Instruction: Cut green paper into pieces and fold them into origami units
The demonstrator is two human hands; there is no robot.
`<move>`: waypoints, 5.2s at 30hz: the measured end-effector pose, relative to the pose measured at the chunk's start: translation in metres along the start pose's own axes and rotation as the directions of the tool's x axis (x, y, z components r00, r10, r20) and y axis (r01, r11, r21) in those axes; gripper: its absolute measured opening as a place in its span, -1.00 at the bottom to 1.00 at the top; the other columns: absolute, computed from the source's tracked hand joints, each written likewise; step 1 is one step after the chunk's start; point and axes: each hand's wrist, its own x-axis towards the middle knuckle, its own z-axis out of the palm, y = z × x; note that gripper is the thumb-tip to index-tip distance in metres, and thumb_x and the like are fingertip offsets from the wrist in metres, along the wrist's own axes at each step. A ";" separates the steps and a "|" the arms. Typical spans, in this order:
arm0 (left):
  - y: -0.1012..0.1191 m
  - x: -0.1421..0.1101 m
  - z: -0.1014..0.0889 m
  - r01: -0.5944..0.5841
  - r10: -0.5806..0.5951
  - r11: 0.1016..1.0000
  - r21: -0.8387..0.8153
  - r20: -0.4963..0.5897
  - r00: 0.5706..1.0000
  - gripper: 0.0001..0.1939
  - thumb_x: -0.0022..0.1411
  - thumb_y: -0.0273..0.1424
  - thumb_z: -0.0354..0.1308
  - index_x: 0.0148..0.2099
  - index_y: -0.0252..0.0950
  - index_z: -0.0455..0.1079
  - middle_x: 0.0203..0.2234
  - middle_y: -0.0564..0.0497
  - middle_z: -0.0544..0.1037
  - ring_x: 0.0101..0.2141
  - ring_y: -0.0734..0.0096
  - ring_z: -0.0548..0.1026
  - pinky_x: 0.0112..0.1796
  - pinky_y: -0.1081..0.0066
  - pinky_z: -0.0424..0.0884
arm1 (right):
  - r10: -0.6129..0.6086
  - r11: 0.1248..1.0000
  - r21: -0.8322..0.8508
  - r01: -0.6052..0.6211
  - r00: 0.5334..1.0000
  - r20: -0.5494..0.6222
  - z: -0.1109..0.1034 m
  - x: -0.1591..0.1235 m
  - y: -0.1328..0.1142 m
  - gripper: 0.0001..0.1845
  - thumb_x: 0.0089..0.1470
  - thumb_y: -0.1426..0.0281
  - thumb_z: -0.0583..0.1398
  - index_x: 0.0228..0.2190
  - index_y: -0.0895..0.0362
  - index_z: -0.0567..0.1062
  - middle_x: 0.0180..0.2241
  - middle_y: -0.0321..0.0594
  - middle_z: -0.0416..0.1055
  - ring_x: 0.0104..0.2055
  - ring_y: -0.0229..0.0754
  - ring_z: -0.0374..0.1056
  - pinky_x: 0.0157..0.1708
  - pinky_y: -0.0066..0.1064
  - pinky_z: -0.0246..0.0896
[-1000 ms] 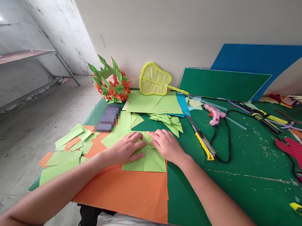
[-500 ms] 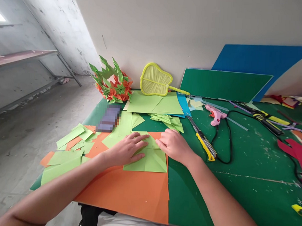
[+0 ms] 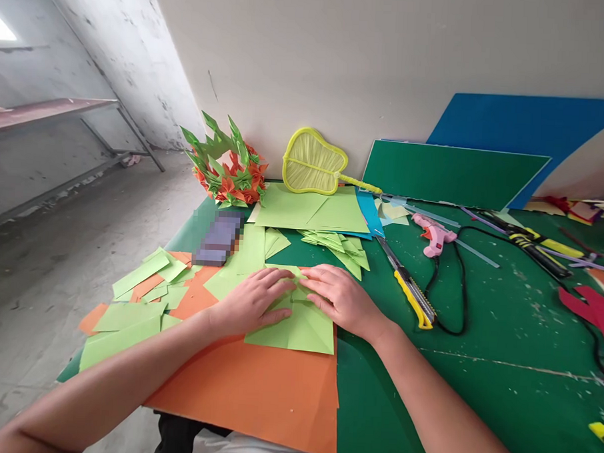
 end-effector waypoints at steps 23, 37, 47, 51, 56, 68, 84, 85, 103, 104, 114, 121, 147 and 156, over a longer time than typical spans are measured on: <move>-0.029 0.002 0.014 0.361 -0.611 0.638 -0.680 -0.163 0.774 -0.49 0.09 -0.47 0.18 0.06 -0.18 0.11 -0.16 0.02 0.29 -0.46 0.65 0.36 -0.42 0.53 0.40 | -0.101 0.991 -0.073 0.116 0.978 0.183 0.008 -0.002 0.003 -0.57 0.32 0.42 -0.04 0.16 -0.02 0.31 0.18 -0.20 0.28 0.24 -0.06 0.17 0.19 -0.04 0.13; -0.017 0.002 0.005 0.188 -0.268 0.917 -0.350 -0.193 0.944 -0.91 0.24 -0.45 0.09 -0.24 -0.25 0.42 -0.35 0.02 0.49 -0.33 0.44 0.46 -0.27 0.42 0.41 | -0.037 0.994 -0.095 0.056 0.982 0.187 0.008 -0.002 -0.002 -0.58 0.30 0.42 0.00 0.13 -0.08 0.33 0.20 -0.21 0.26 0.24 -0.06 0.16 0.15 -0.09 0.18; -0.022 -0.001 0.005 -0.174 0.165 0.980 -0.099 -0.099 0.981 -0.77 0.38 -0.42 -0.04 -0.11 -0.26 0.46 -0.13 -0.08 0.53 -0.13 0.32 0.45 -0.15 0.36 0.43 | -0.051 0.998 -0.030 0.056 0.990 0.131 0.009 -0.002 0.000 -0.68 0.28 0.42 0.04 0.01 0.05 0.43 0.14 -0.17 0.34 0.21 -0.07 0.22 0.16 -0.12 0.19; -0.023 0.001 0.002 -0.255 0.249 0.961 -0.106 -0.069 0.966 -0.75 0.39 -0.44 -0.07 -0.07 -0.29 0.44 -0.11 -0.11 0.54 -0.08 0.30 0.46 -0.10 0.34 0.44 | -0.061 0.995 -0.066 0.070 0.990 0.130 0.007 -0.002 0.000 -0.67 0.28 0.41 0.04 0.01 0.04 0.45 0.12 -0.17 0.36 0.19 -0.05 0.24 0.14 -0.11 0.22; -0.022 0.004 -0.002 -0.307 0.301 0.943 -0.128 -0.062 0.951 -0.74 0.39 -0.47 -0.08 -0.05 -0.31 0.43 -0.11 -0.13 0.55 -0.04 0.27 0.47 -0.04 0.31 0.44 | -0.123 0.990 -0.054 0.130 0.986 0.116 0.007 -0.002 0.001 -0.64 0.29 0.43 0.02 0.04 0.04 0.45 0.08 -0.17 0.41 0.14 -0.06 0.30 0.11 -0.12 0.26; -0.022 0.005 -0.002 -0.352 0.349 0.928 -0.121 -0.051 0.936 -0.71 0.40 -0.46 -0.10 -0.03 -0.31 0.44 -0.08 -0.14 0.55 0.01 0.25 0.47 0.02 0.27 0.42 | -0.116 0.993 0.000 0.116 0.987 0.113 0.008 -0.004 0.002 -0.62 0.30 0.43 0.01 0.09 0.05 0.41 0.09 -0.18 0.39 0.17 -0.10 0.27 0.14 -0.20 0.27; -0.011 0.001 -0.009 -0.184 0.185 0.977 -0.109 -0.001 0.983 -0.73 0.35 -0.37 -0.01 -0.10 -0.27 0.51 -0.07 -0.15 0.49 -0.12 0.27 0.51 -0.05 0.31 0.43 | -0.102 0.988 -0.100 0.115 0.986 0.129 0.005 0.001 -0.006 -0.70 0.28 0.40 0.05 -0.04 0.10 0.50 0.03 -0.15 0.45 0.05 -0.01 0.32 0.01 -0.07 0.31; -0.011 0.000 -0.010 -0.175 0.176 0.978 -0.113 -0.008 0.984 -0.73 0.36 -0.36 -0.01 -0.11 -0.27 0.52 -0.06 -0.16 0.48 -0.11 0.26 0.50 -0.05 0.30 0.43 | -0.098 0.989 -0.096 0.111 0.987 0.130 0.005 0.001 -0.006 -0.70 0.28 0.40 0.05 -0.04 0.09 0.49 0.03 -0.15 0.45 0.04 -0.01 0.33 0.00 -0.08 0.32; -0.033 0.006 -0.009 -0.179 0.189 0.966 -0.188 0.035 0.981 -0.76 0.32 -0.32 0.07 -0.15 -0.10 0.58 0.12 -0.05 0.38 0.10 0.16 0.29 0.13 0.15 0.21 | -0.022 0.998 -0.050 0.030 0.987 0.157 0.011 0.007 -0.013 -0.79 0.26 0.39 0.07 -0.13 0.09 0.46 0.07 -0.14 0.40 0.03 -0.01 0.30 -0.08 -0.12 0.37; -0.033 0.005 -0.010 -0.177 0.188 0.966 -0.187 0.040 0.981 -0.76 0.32 -0.32 0.06 -0.14 -0.09 0.57 0.12 -0.04 0.38 0.12 0.15 0.27 0.15 0.14 0.19 | -0.020 0.998 -0.049 0.028 0.987 0.160 0.011 0.007 -0.013 -0.79 0.26 0.39 0.06 -0.13 0.09 0.46 0.07 -0.14 0.40 0.03 -0.01 0.30 -0.07 -0.12 0.36; -0.029 0.004 -0.021 -0.113 0.132 0.982 -0.150 0.120 0.984 -0.78 0.32 -0.23 0.08 -0.14 0.01 0.56 0.11 0.03 0.38 0.10 0.12 0.25 0.10 0.09 0.14 | -0.019 0.999 -0.040 0.025 0.987 0.161 0.011 0.007 -0.013 -0.79 0.25 0.39 0.08 -0.13 0.09 0.47 0.06 -0.15 0.41 0.03 0.01 0.30 -0.07 -0.09 0.36; -0.016 0.000 -0.029 -0.105 0.110 0.993 -0.048 0.114 0.987 -0.80 0.28 -0.24 0.13 -0.09 -0.01 0.54 0.01 -0.04 0.43 -0.02 0.16 0.31 0.03 0.13 0.17 | -0.005 0.999 -0.046 0.013 0.987 0.159 0.008 0.008 -0.014 -0.75 0.24 0.39 0.08 -0.09 0.08 0.47 0.04 -0.14 0.43 -0.01 -0.02 0.33 -0.12 -0.13 0.40; -0.008 0.007 0.004 0.016 -0.018 0.999 0.047 0.040 0.999 -0.73 0.38 -0.36 -0.05 -0.29 -0.35 0.42 -0.27 -0.10 0.47 -0.24 0.30 0.46 -0.19 0.34 0.43 | 0.057 0.998 0.003 -0.058 0.991 0.117 0.012 0.004 -0.014 -0.82 0.20 0.34 0.16 -0.14 0.05 0.43 0.05 -0.17 0.41 -0.01 -0.02 0.34 -0.11 -0.17 0.38; -0.006 0.008 0.011 0.086 -0.086 0.994 -0.066 -0.003 0.996 -0.83 0.37 -0.37 -0.05 -0.11 -0.33 0.32 -0.09 -0.16 0.40 -0.07 0.22 0.42 -0.03 0.21 0.41 | 0.083 0.996 -0.026 -0.085 0.993 -0.081 0.014 0.003 -0.010 -0.65 0.18 0.27 0.18 0.00 0.03 0.36 -0.04 -0.16 0.46 0.02 -0.03 0.36 -0.01 -0.17 0.31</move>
